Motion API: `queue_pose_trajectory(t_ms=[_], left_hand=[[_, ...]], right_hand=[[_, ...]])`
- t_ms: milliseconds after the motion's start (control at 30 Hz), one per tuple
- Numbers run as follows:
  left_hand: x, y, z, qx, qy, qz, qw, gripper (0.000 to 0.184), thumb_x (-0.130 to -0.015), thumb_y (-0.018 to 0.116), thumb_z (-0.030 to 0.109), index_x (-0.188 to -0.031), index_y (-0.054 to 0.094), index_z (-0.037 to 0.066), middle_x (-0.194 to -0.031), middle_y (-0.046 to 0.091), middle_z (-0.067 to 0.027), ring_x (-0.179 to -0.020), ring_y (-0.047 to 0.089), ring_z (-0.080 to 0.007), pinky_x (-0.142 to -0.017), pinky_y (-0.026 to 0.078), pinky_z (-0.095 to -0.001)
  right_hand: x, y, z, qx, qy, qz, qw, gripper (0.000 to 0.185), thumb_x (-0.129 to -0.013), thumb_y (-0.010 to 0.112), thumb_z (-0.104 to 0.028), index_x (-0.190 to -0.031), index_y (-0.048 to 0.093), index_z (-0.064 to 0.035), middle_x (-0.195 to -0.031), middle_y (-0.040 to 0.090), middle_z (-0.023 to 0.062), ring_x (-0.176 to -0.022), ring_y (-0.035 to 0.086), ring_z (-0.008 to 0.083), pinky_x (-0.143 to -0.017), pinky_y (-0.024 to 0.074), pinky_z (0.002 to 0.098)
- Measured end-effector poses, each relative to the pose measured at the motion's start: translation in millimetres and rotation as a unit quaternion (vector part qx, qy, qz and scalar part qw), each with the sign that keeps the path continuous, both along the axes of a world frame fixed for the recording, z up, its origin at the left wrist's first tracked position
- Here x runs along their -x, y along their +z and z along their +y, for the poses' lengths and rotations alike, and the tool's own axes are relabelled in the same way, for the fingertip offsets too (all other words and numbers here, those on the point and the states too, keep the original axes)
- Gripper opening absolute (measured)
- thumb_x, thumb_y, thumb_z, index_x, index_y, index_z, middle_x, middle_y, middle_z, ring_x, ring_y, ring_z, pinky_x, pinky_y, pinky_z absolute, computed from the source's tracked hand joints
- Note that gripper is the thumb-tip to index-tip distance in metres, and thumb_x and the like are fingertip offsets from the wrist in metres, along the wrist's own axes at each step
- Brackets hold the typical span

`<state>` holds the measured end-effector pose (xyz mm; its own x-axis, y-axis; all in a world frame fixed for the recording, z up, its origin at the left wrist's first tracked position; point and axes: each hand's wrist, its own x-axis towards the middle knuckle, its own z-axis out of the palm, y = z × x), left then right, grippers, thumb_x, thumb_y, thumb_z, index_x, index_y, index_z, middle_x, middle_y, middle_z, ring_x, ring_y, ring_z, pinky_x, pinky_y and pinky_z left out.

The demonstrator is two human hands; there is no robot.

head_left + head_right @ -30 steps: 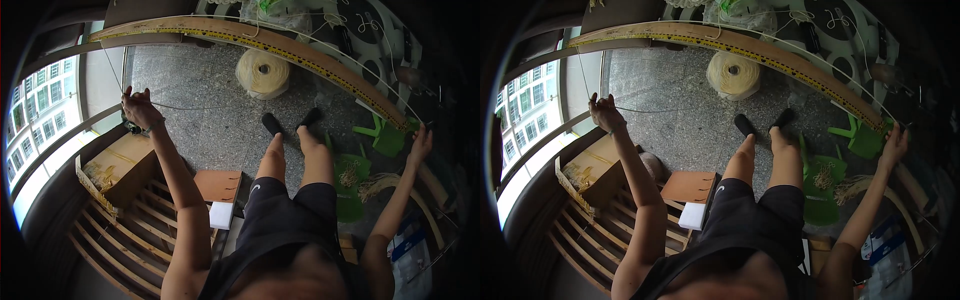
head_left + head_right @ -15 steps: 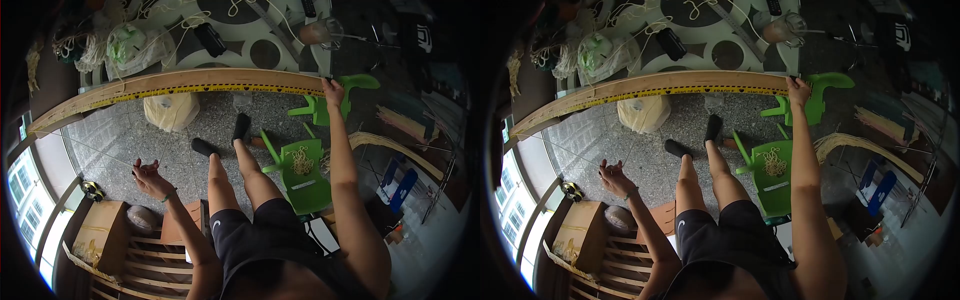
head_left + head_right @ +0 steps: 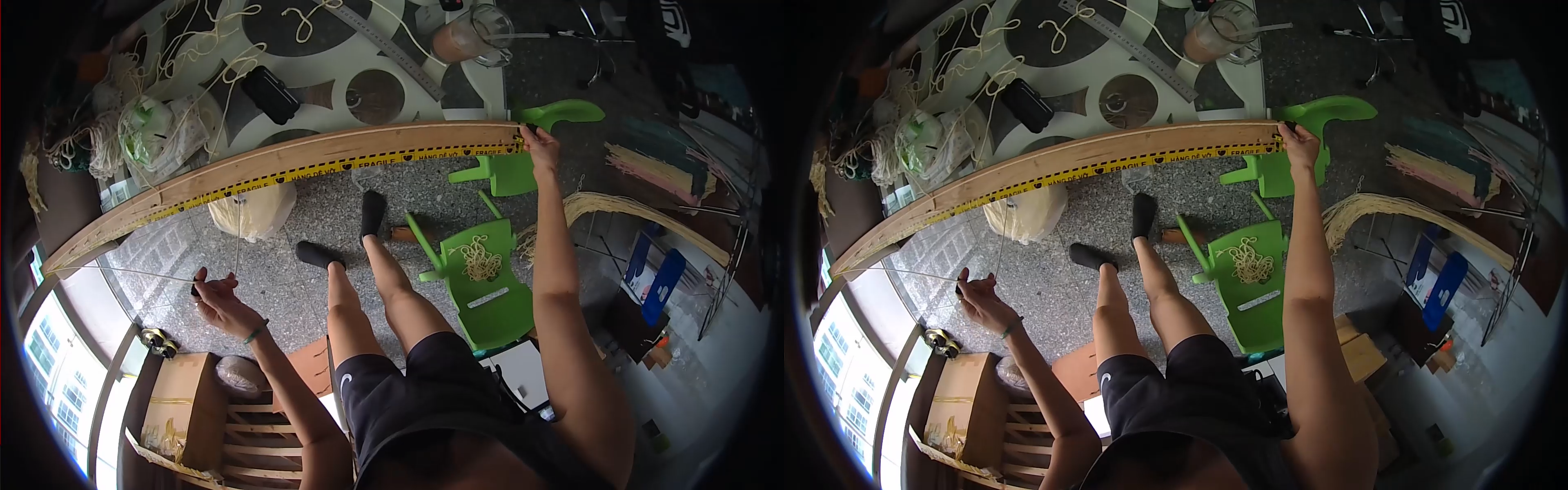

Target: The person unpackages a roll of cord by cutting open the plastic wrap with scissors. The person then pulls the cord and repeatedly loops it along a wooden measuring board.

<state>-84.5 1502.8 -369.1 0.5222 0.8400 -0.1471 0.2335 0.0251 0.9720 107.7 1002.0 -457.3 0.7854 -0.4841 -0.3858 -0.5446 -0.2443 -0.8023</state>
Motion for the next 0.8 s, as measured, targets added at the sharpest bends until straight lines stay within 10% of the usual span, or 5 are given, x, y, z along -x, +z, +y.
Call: queue_pose_trajectory(t_ms=[500, 800], left_hand=[[38, -45, -20, 0.059, 0.051, 0.062, 0.995, 0.030, -0.088, 0.039, 0.027, -0.091, 0.050, -0.002, -0.059, 0.049, -0.0025, -0.052, 0.045, -0.0075, -0.058, 0.045, -0.0272], [16, -10, -45, 0.005, 0.009, 0.090, 0.996, 0.029, -0.090, 0.037, 0.023, -0.092, 0.052, -0.002, -0.053, 0.046, -0.0015, -0.049, 0.047, -0.0072, -0.049, 0.040, -0.0197]], right_hand=[[27, -26, -11, -0.040, -0.074, 0.011, 0.996, 0.016, -0.071, 0.064, -0.003, -0.085, 0.056, -0.0005, -0.075, 0.058, 0.0034, -0.064, 0.054, 0.0088, -0.058, 0.0467, 0.0206], [41, -48, 4, 0.202, 0.001, -0.108, 0.973, 0.043, -0.068, 0.070, -0.024, -0.088, 0.056, 0.0110, -0.091, 0.060, 0.0149, -0.075, 0.056, 0.0157, -0.071, 0.0434, 0.0272]])
